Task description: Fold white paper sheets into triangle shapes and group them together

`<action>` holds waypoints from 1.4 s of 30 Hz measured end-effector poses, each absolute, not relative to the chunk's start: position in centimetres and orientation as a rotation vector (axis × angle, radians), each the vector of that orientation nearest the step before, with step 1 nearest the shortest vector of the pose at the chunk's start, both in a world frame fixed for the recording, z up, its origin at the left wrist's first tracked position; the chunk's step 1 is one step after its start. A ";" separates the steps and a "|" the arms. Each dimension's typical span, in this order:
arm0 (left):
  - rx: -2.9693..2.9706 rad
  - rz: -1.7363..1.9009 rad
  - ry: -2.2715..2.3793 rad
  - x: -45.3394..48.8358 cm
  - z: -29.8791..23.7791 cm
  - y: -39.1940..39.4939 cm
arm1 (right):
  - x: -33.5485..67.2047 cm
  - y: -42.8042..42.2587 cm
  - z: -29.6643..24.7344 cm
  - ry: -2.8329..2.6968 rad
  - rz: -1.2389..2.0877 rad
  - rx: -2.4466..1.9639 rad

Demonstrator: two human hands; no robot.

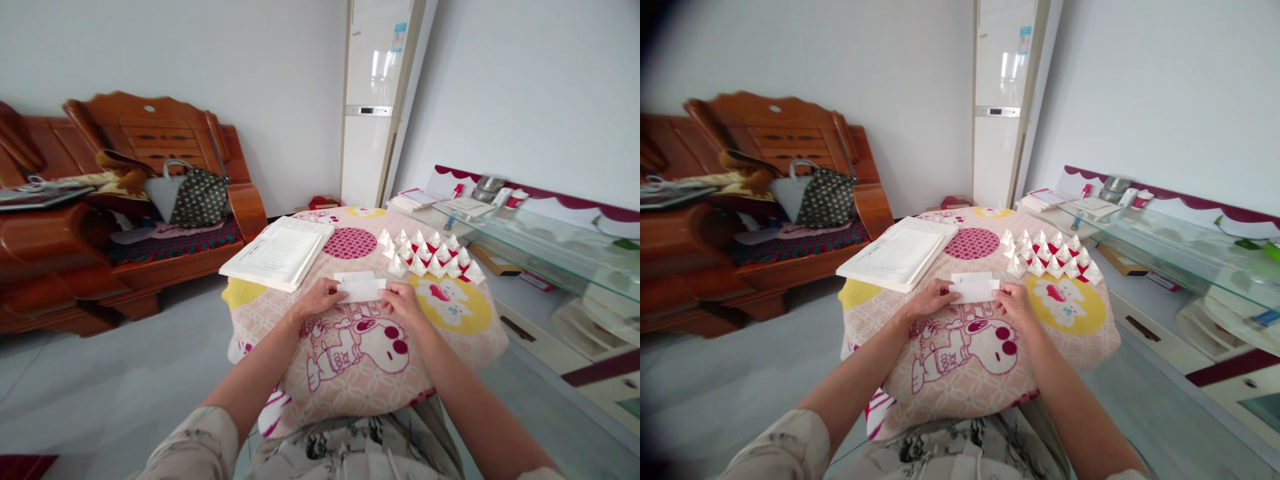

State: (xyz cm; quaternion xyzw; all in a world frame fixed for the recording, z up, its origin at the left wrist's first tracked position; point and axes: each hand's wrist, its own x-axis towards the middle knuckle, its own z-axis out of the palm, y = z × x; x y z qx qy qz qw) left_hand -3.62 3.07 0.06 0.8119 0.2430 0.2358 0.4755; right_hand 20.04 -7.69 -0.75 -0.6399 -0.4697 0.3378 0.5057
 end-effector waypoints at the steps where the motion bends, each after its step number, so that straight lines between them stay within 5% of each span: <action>1: 1.982 0.567 0.628 -3.6 0.2 3.2 | 20.2 -7.5 -0.6 -1.123 0.860 -1.560; 6: 1.746 0.483 0.932 -2.5 1.0 4.7 | 20.8 -5.0 1.0 -1.130 1.073 -1.713; 15: 1.841 0.317 1.283 -1.1 0.7 6.1 | 20.6 -1.9 2.3 -1.340 0.908 -2.105; 26: 1.868 0.340 1.433 -1.5 1.6 4.4 | 20.5 -2.8 -0.8 -1.380 0.489 -1.925; 42: 1.747 0.285 1.439 -1.5 1.6 4.5 | 20.6 -3.4 -1.0 -1.433 0.464 -1.834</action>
